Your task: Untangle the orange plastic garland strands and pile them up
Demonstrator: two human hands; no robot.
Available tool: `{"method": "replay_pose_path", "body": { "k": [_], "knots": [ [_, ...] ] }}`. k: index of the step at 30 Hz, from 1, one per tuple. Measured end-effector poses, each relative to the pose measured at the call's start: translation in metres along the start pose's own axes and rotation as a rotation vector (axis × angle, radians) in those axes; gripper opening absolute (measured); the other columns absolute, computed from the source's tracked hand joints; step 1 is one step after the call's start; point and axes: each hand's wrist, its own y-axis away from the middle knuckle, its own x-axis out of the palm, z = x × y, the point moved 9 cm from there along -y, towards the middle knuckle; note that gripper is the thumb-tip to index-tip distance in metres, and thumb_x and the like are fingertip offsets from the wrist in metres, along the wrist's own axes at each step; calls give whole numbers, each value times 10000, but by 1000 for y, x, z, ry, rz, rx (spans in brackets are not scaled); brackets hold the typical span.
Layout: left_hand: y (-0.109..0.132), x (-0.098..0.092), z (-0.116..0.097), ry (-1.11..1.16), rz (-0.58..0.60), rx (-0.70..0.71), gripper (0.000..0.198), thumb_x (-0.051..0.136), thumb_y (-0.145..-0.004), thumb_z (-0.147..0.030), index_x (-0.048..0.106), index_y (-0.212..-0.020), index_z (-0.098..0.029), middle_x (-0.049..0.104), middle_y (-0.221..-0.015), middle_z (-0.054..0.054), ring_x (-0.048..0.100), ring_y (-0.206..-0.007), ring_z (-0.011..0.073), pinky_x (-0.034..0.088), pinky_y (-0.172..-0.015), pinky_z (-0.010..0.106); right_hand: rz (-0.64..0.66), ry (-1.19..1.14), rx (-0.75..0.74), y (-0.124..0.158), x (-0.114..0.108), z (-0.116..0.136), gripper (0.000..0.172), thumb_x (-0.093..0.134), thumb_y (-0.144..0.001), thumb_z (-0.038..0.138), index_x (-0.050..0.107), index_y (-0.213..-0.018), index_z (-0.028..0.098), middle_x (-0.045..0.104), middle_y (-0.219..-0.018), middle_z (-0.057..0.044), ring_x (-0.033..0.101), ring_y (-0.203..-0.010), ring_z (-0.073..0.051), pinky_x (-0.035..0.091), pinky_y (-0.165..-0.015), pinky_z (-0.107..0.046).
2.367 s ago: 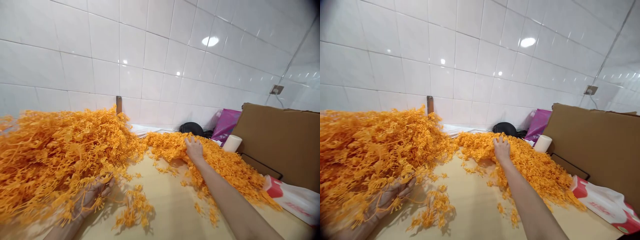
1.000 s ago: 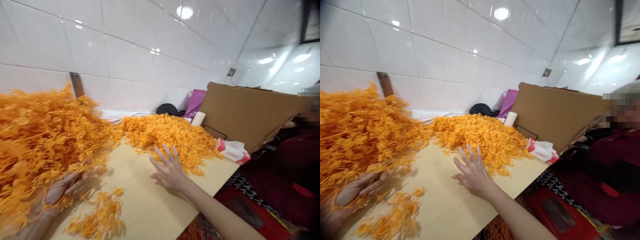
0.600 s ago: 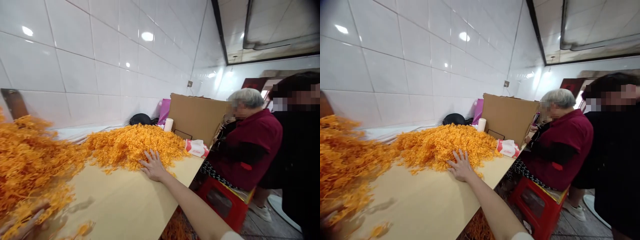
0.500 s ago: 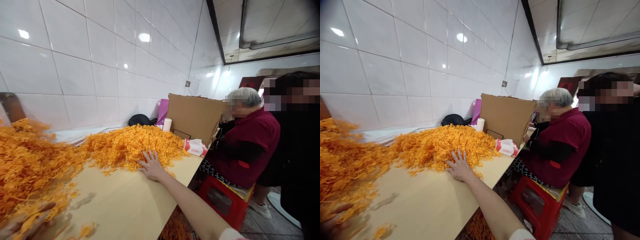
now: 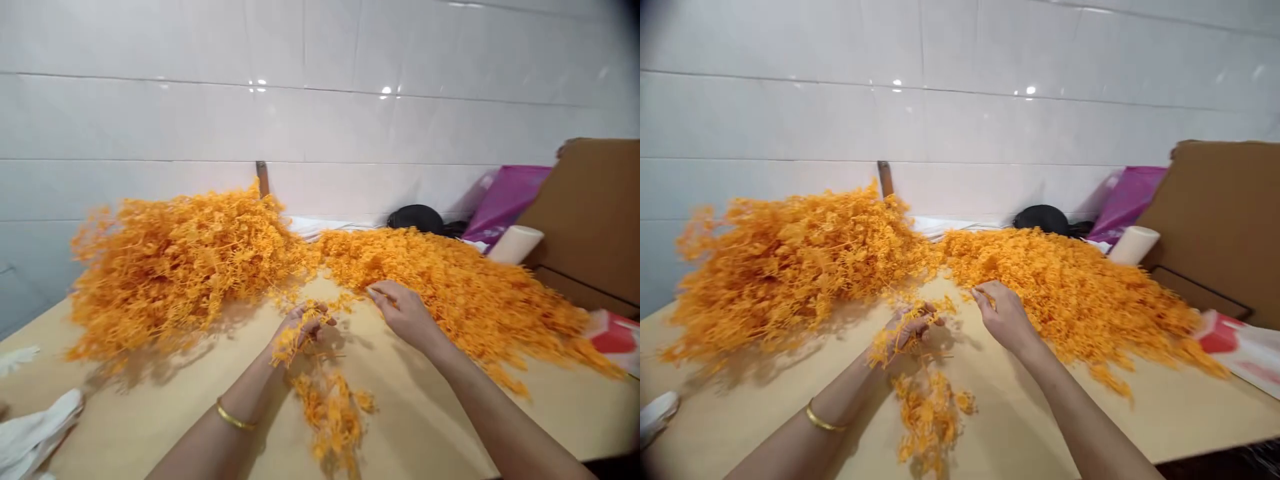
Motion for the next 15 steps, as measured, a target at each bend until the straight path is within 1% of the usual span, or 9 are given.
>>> {"method": "replay_pose_path", "body": {
  "k": [2, 4, 6, 8, 10, 11, 13, 15],
  "knots": [
    [-3, -4, -1, -76, -8, 51, 295, 616, -617, -294, 517, -851, -145, 616, -730, 42, 446, -398, 42, 298, -396, 178, 128, -382, 113, -18, 33, -1, 343, 407, -786, 442, 607, -841, 168, 600, -876, -72, 528, -836, -191, 400, -704, -302],
    [-5, -10, 1, -110, -23, 76, 252, 597, -622, -285, 535, -821, -143, 603, -719, 35, 437, -401, 45, 298, -403, 189, 219, -667, 297, -29, 71, -7, 376, 439, -756, 488, 601, -855, 164, 594, -880, -72, 538, -794, -166, 409, -661, -280],
    [-7, -20, -1, -149, -88, 126, 181, 585, -616, -251, 552, -756, -140, 573, -636, 12, 429, -405, 53, 319, -429, 204, 238, -814, 464, -33, 101, -18, 385, 479, -730, 503, 595, -849, 156, 589, -839, -70, 536, -677, -128, 409, -612, -261],
    [-8, -28, -7, -213, -159, 192, 111, 571, -607, -212, 564, -690, -138, 518, -527, -11, 426, -417, 69, 331, -453, 216, 200, -869, 559, -34, 118, -31, 379, 506, -715, 500, 596, -810, 145, 580, -762, -57, 514, -586, -102, 403, -586, -248],
    [-7, -29, -14, -282, -200, 233, 70, 562, -601, -194, 566, -643, -138, 468, -452, -24, 415, -417, 80, 321, -453, 224, 195, -937, 574, -32, 127, -40, 381, 504, -717, 502, 601, -797, 142, 579, -729, -52, 516, -580, -101, 403, -600, -246],
    [-7, -28, -17, -314, -211, 239, 61, 564, -599, -194, 561, -620, -137, 451, -431, -27, 408, -413, 83, 312, -447, 226, 230, -990, 551, -32, 130, -41, 390, 494, -723, 507, 604, -817, 145, 588, -750, -56, 525, -602, -105, 404, -618, -250],
    [-7, -26, -21, -361, -222, 234, 90, 564, -609, -221, 543, -582, -137, 437, -413, -30, 386, -395, 78, 288, -432, 226, 347, -1075, 460, -30, 134, -37, 383, 498, -729, 492, 601, -898, 164, 604, -835, -61, 537, -673, -113, 399, -662, -254],
    [-7, -24, -22, -384, -210, 226, 123, 551, -628, -251, 543, -586, -136, 432, -410, -31, 381, -391, 74, 282, -428, 223, 456, -1066, 334, -29, 135, -30, 348, 575, -701, 414, 589, -965, 189, 605, -890, -45, 535, -753, -118, 379, -695, -243]
  ]
}}
